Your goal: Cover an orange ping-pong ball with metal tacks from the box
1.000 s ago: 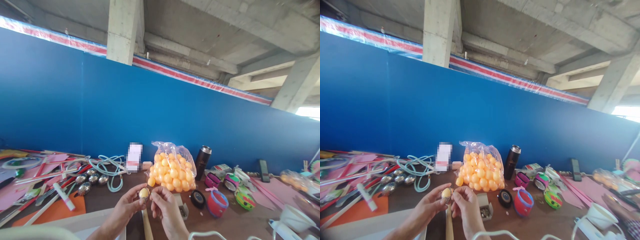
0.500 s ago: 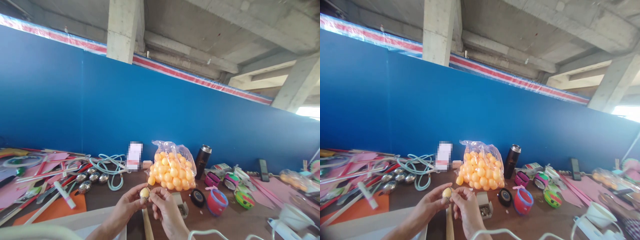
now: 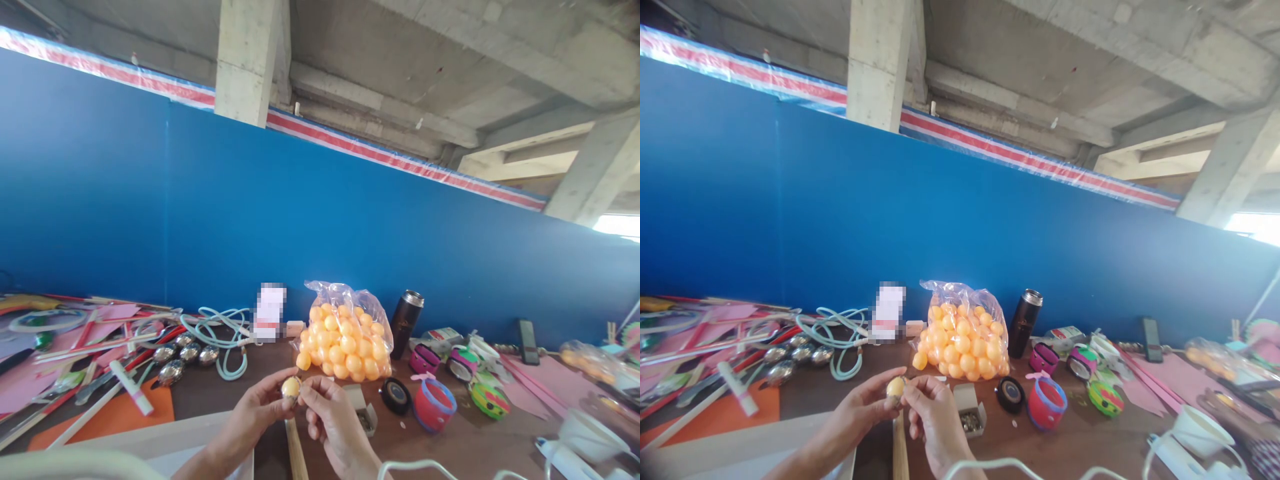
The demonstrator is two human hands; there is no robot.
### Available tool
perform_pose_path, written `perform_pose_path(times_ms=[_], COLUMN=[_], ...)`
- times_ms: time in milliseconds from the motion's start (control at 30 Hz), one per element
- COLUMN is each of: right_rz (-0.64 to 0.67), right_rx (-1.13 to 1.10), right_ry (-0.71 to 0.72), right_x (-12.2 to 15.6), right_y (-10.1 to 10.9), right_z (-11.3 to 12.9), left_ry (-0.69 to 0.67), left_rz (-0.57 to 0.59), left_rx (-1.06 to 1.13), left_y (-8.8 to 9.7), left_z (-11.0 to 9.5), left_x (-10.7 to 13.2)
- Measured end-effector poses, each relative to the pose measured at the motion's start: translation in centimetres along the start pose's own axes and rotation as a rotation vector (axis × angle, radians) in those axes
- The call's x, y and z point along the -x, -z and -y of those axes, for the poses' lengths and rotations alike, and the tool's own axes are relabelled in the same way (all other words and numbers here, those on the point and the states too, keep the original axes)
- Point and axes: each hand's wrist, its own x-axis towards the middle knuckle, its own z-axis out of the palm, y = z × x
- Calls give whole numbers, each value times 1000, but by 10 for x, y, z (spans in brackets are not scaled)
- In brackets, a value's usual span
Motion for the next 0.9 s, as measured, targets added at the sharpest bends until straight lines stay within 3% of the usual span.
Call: perform_pose_path(times_ms=[900], right_rz=[80], right_rx=[-107], right_ry=[0], right_x=[-3], right_y=[4], right_z=[-2], left_ry=[10], left_rz=[-23], left_rx=[-4], left_y=[-2], left_z=[0], left_x=[2])
